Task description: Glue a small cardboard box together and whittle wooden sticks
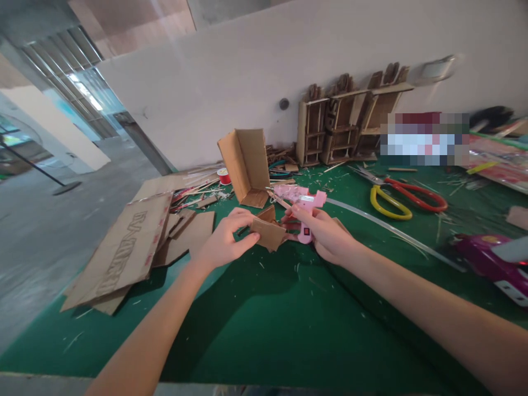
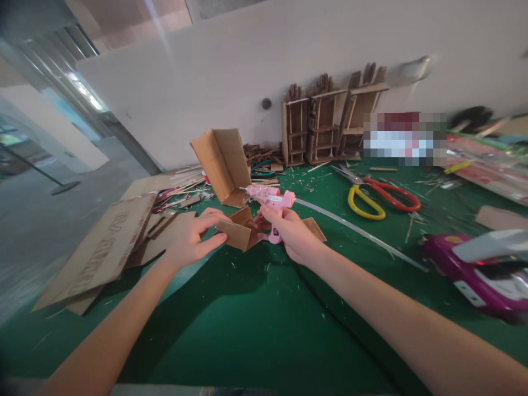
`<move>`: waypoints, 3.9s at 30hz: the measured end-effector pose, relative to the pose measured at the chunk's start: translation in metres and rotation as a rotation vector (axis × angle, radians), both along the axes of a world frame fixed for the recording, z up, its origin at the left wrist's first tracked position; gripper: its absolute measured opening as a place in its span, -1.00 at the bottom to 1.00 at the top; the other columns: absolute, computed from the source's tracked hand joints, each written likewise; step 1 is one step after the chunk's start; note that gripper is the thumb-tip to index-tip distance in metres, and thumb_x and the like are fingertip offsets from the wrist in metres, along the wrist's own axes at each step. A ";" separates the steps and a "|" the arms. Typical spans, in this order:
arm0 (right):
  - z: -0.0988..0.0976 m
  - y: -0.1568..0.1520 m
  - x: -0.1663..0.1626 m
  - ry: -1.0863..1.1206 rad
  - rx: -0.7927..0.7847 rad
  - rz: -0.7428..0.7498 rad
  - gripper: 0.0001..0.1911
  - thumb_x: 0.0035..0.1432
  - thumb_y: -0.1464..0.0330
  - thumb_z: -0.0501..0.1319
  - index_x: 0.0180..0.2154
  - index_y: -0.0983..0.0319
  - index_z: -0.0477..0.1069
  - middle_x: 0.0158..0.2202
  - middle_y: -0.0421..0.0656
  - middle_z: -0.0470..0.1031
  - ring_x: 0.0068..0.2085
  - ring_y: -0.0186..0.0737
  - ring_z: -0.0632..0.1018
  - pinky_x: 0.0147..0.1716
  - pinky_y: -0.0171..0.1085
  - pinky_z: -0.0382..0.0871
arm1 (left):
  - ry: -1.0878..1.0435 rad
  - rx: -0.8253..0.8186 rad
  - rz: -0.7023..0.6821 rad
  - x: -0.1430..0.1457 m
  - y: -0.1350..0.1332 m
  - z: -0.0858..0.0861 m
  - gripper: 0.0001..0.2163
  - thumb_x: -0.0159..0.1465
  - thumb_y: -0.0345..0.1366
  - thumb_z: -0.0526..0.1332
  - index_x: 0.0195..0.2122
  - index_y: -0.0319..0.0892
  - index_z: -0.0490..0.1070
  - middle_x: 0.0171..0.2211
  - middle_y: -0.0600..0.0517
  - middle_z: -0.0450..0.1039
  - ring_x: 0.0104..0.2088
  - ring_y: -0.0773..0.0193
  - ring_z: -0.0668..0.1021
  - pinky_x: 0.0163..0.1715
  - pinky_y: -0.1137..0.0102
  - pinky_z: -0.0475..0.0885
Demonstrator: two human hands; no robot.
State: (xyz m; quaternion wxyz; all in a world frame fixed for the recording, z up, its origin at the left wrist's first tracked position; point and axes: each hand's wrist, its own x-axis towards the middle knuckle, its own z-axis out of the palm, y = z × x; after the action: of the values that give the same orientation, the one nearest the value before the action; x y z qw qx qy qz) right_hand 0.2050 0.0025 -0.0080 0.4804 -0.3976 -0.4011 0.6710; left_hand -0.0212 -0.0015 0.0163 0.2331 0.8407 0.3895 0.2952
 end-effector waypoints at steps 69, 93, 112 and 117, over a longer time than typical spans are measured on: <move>-0.007 -0.039 0.024 -0.725 0.698 0.047 -0.70 0.20 0.15 0.10 -0.50 0.15 0.29 -0.69 -0.25 0.27 -0.40 -0.19 0.49 -0.39 -0.25 0.38 | -0.915 -0.491 0.266 0.017 -0.003 -0.026 -0.91 0.11 -0.28 0.07 -0.46 -0.17 0.25 -0.72 0.22 0.15 -0.79 0.51 0.16 -0.83 0.61 -0.02; -0.006 -0.041 0.022 -0.744 0.663 0.030 -0.75 0.14 0.15 0.15 -0.33 0.18 0.44 -0.47 -0.19 0.47 -0.44 -0.25 0.47 -0.47 -0.30 0.36 | -0.950 -0.553 0.294 0.019 -0.003 -0.026 -0.90 0.07 -0.27 0.09 -0.43 -0.18 0.28 -0.69 0.22 0.10 -0.76 0.54 0.10 -0.78 0.60 -0.04; -0.004 -0.043 0.022 -0.774 0.613 0.018 -0.76 0.11 0.14 0.16 -0.44 0.17 0.36 -0.49 -0.18 0.45 -0.48 -0.25 0.45 -0.51 -0.30 0.35 | -0.970 -0.582 0.257 0.019 -0.001 -0.028 -0.90 0.07 -0.27 0.11 -0.44 -0.18 0.26 -0.71 0.22 0.09 -0.76 0.55 0.06 -0.76 0.59 0.00; -0.002 -0.044 0.022 -0.737 0.597 -0.005 -0.76 0.11 0.15 0.17 -0.42 0.18 0.38 -0.50 -0.19 0.45 -0.48 -0.26 0.45 -0.51 -0.31 0.35 | -0.954 -0.590 0.243 0.020 -0.001 -0.027 -0.90 0.06 -0.27 0.09 -0.46 -0.19 0.26 -0.74 0.23 0.09 -0.79 0.55 0.07 -0.76 0.58 0.04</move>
State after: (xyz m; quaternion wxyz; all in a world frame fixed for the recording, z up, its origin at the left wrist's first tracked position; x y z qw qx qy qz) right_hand 0.2273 -0.0416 -0.0103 0.4008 -0.4547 -0.7193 0.3395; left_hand -0.0016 -0.0028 -0.0108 0.5721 0.4631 0.4007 0.5455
